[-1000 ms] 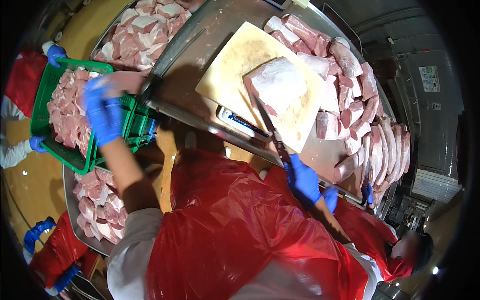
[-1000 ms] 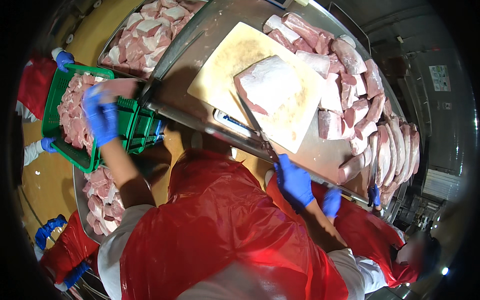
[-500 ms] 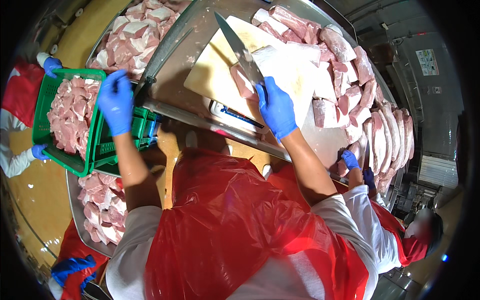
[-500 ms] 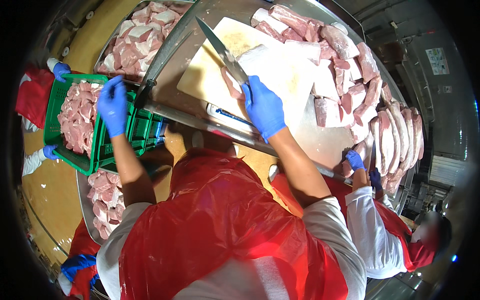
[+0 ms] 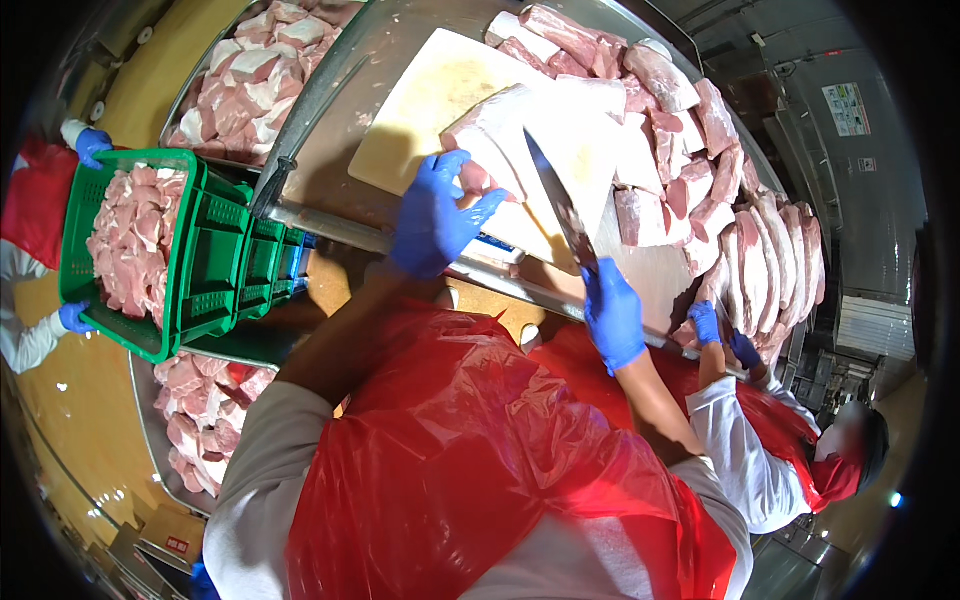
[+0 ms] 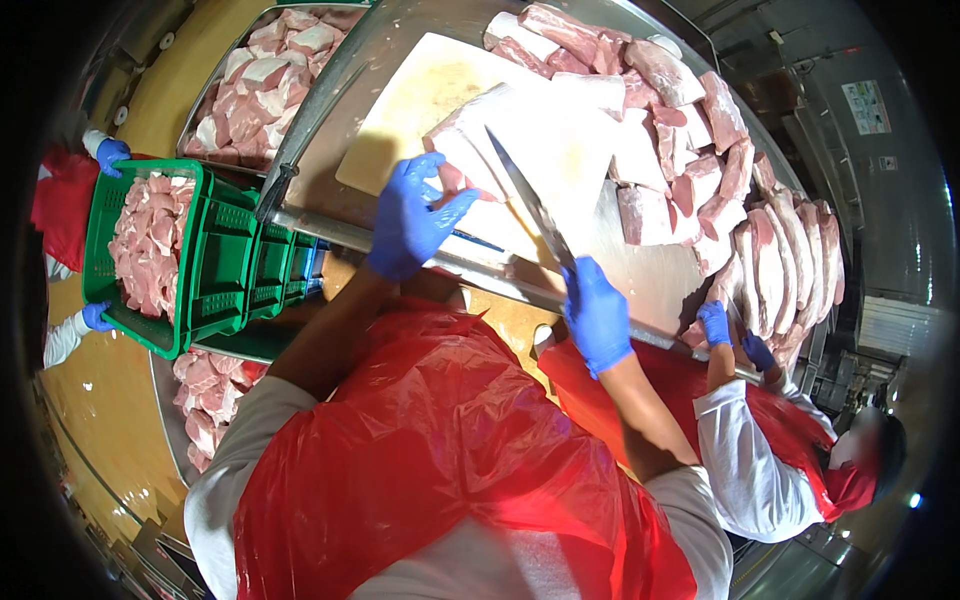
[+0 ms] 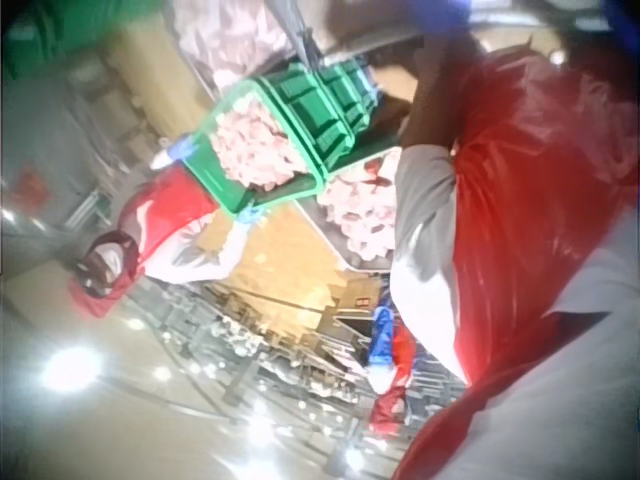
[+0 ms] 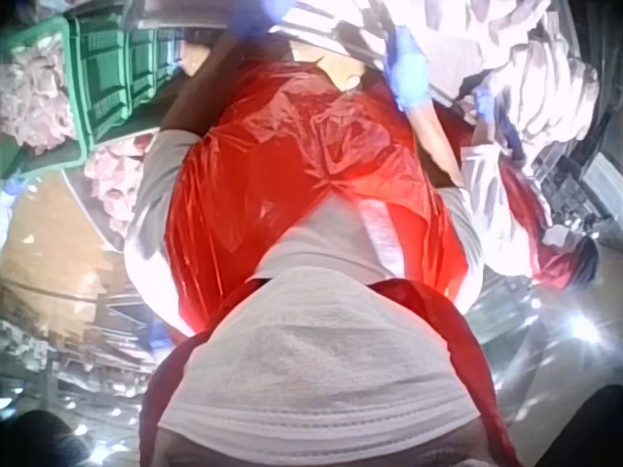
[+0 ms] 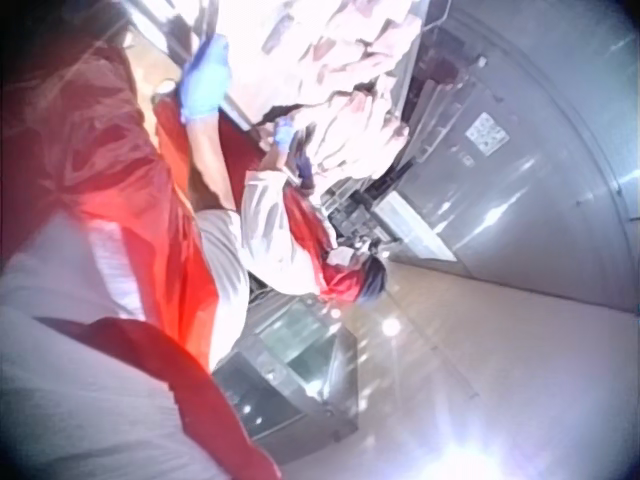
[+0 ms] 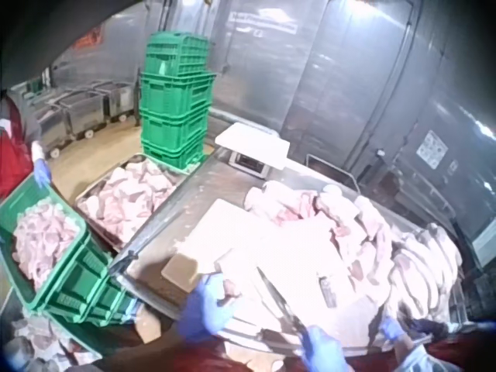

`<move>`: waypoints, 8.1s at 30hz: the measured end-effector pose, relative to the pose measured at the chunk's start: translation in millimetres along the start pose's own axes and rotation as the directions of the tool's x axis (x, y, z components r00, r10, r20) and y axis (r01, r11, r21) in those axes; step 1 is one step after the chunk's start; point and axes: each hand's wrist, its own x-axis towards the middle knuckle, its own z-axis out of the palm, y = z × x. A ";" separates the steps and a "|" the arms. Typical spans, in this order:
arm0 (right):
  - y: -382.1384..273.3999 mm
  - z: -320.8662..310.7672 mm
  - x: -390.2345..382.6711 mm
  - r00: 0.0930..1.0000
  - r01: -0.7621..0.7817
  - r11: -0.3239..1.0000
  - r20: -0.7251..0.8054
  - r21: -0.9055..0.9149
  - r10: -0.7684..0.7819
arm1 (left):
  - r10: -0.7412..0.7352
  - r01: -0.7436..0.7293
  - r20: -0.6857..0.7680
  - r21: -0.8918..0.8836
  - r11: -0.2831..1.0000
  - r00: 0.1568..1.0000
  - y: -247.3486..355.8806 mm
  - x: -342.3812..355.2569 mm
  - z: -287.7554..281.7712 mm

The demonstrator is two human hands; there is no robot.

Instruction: The person cuts large pieces of raw meat into smaller portions using a knife on a cutting board. The cut pieces are placed into a green crate. Another worker is visible nearby handling similar meat.

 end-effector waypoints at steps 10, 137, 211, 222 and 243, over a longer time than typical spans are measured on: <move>-99.7 43.9 118.0 0.995 0.085 0.996 0.048 0.029 -0.087 | -0.269 0.270 -0.039 0.004 0.963 0.962 -26.8 -13.7 12.7; -108.2 43.4 267.5 0.864 0.484 0.616 0.229 -0.621 -0.449 | -0.956 0.550 -0.168 0.835 -0.009 0.239 -216.4 -11.2 -550.7; -162.7 47.3 205.2 0.795 -0.523 0.464 0.214 0.716 0.567 | -0.387 0.018 0.328 0.742 0.670 0.862 -277.0 28.0 -412.5; -169.3 24.0 171.7 0.833 -0.412 0.437 0.136 0.800 0.537 | -0.347 0.191 0.144 0.616 0.764 0.927 -212.6 39.7 -440.2; -35.7 -3.2 53.3 0.783 -0.275 0.196 0.102 0.941 0.613 | -0.194 0.316 -0.254 0.654 0.687 0.948 -139.7 16.1 -410.6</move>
